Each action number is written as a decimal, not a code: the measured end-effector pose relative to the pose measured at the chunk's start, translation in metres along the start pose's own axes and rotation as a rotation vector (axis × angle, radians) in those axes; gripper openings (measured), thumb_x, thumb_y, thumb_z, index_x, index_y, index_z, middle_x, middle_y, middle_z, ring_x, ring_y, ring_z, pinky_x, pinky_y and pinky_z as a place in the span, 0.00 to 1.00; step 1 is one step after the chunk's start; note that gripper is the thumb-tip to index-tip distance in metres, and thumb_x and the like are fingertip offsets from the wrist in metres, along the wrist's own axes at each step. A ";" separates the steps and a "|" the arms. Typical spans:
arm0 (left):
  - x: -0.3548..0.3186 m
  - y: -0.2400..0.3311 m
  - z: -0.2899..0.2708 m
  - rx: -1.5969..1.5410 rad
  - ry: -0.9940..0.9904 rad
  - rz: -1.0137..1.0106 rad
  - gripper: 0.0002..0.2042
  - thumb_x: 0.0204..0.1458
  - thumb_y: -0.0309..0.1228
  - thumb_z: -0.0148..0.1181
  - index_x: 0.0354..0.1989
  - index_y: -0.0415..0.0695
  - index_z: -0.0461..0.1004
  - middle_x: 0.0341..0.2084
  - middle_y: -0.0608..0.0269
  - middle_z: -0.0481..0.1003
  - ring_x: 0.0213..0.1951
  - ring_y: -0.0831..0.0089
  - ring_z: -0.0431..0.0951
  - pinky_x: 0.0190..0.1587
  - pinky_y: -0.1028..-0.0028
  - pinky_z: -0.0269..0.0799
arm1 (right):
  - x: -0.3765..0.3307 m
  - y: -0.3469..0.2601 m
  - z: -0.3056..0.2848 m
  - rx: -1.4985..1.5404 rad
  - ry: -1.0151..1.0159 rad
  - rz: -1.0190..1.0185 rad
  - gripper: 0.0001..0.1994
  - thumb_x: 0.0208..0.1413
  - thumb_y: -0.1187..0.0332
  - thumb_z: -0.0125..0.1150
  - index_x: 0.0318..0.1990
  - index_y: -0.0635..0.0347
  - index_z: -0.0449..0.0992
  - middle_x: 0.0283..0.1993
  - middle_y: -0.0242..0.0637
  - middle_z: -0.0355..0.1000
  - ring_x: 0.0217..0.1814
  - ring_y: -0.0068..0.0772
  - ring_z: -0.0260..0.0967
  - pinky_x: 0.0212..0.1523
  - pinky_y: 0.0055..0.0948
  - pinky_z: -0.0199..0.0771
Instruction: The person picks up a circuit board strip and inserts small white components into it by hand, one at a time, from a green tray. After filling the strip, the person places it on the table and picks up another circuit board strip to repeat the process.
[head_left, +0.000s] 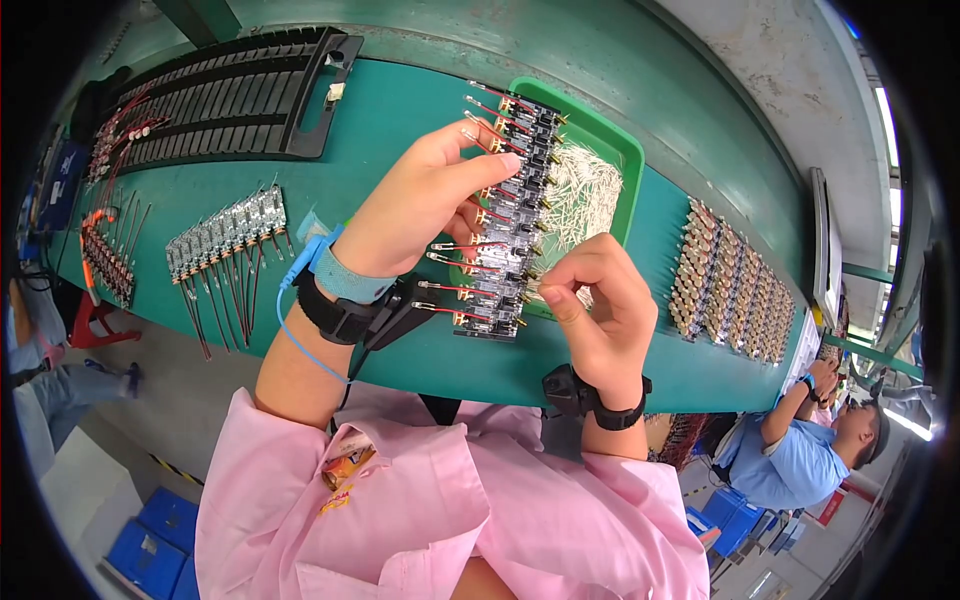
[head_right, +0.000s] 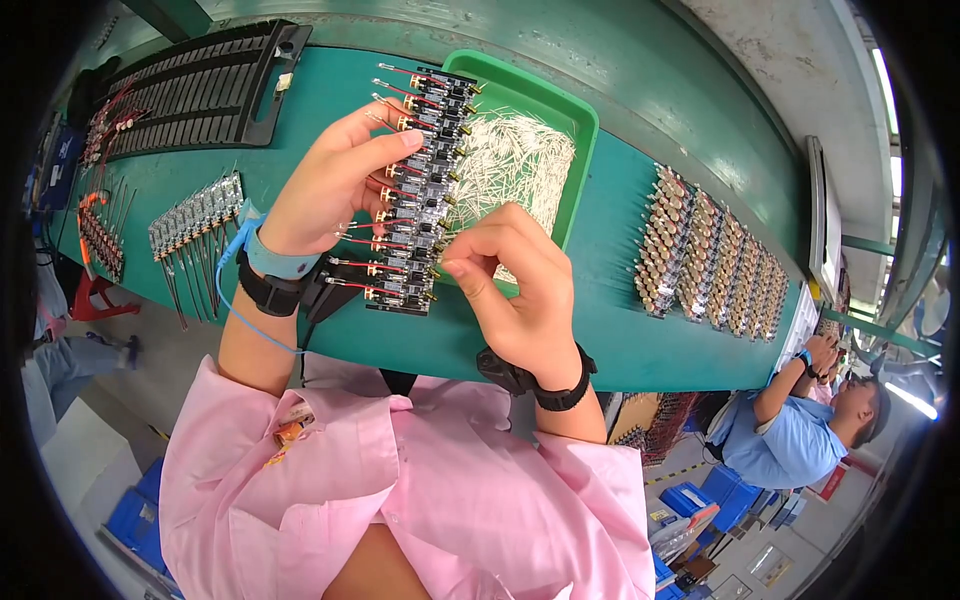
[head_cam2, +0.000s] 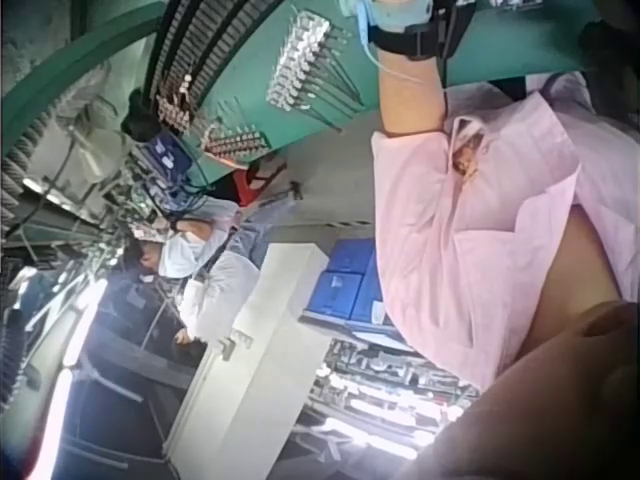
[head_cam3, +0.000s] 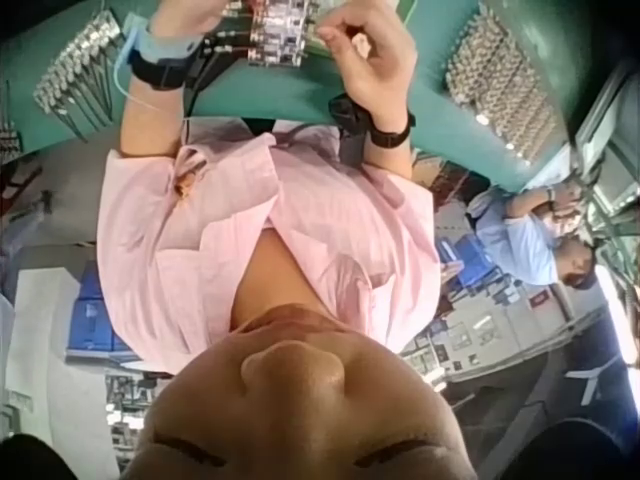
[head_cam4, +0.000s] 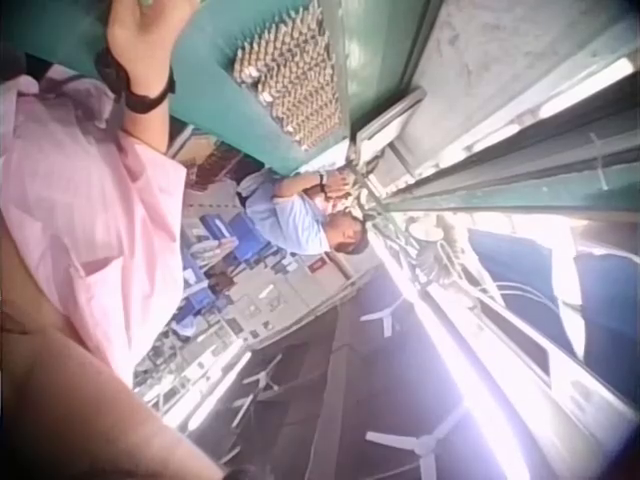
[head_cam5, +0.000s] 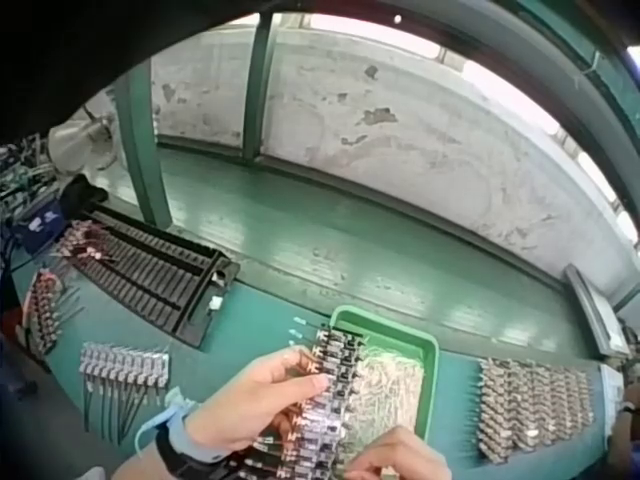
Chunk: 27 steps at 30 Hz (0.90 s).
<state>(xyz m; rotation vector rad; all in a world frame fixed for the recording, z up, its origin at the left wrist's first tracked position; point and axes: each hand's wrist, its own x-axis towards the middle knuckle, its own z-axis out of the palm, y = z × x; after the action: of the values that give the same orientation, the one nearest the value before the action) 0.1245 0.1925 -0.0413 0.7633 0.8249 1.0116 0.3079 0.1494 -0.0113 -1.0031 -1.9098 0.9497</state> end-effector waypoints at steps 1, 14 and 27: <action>0.000 0.000 0.000 0.001 0.002 -0.003 0.10 0.50 0.35 0.53 0.35 0.43 0.65 0.20 0.71 0.66 0.16 0.85 0.66 0.13 0.84 0.63 | 0.001 0.000 0.000 -0.014 -0.003 -0.028 0.03 0.43 0.80 0.59 0.26 0.66 0.71 0.27 0.34 0.66 0.25 0.23 0.61 0.24 0.19 0.60; -0.002 0.003 0.000 0.030 -0.007 -0.020 0.09 0.50 0.35 0.54 0.34 0.44 0.65 0.21 0.71 0.66 0.16 0.85 0.66 0.13 0.84 0.62 | 0.006 -0.003 -0.006 -0.068 -0.074 -0.069 0.04 0.42 0.83 0.58 0.28 0.65 0.73 0.26 0.34 0.65 0.25 0.24 0.62 0.23 0.20 0.62; -0.002 0.003 0.000 0.025 -0.019 -0.015 0.09 0.51 0.35 0.53 0.34 0.44 0.65 0.21 0.69 0.69 0.15 0.84 0.67 0.13 0.84 0.62 | 0.006 -0.002 -0.006 -0.088 -0.074 -0.094 0.05 0.41 0.82 0.59 0.28 0.65 0.74 0.26 0.35 0.65 0.25 0.26 0.63 0.24 0.21 0.62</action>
<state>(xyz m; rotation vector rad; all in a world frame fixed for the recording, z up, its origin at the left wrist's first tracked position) 0.1231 0.1919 -0.0380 0.7862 0.8266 0.9811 0.3103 0.1556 -0.0053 -0.9307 -2.0573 0.8660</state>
